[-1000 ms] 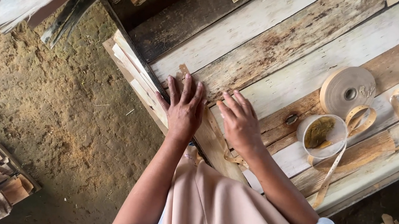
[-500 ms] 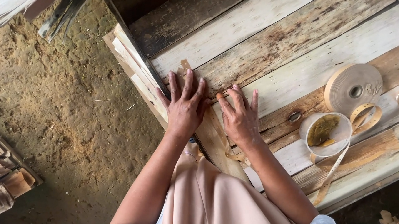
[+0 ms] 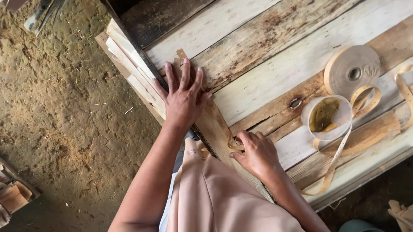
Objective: The person applies a brown paste from a plastic cup onto a perforated strip using a small wooden stick. They then press the strip onto the edge of a wooden plank on a workbench, smoothing it down with their hands. The person repeats this process on another plank.
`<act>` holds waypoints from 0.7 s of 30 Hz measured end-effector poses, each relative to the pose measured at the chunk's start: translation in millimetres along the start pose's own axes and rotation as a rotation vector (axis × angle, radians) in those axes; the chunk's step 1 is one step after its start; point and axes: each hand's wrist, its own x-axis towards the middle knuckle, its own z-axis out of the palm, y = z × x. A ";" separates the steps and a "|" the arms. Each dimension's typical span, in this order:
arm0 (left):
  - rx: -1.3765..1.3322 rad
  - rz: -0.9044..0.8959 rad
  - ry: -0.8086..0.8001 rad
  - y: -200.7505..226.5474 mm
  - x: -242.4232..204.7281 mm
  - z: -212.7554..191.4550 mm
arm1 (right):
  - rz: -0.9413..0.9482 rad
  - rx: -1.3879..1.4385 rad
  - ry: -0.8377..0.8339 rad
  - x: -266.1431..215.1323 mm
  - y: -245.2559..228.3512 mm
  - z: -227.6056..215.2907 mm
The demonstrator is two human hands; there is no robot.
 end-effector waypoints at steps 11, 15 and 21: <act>0.046 0.052 0.016 -1.1 -3.2 0.9 | 0.203 0.658 0.065 -55.6 -8.0 -40.9; 0.057 0.043 0.006 0.6 -3.4 -1.5 | 0.207 0.833 0.168 -67.2 4.5 -29.8; 0.029 0.029 -0.005 0.4 -2.3 0.4 | 0.320 0.937 0.098 -60.6 20.1 5.4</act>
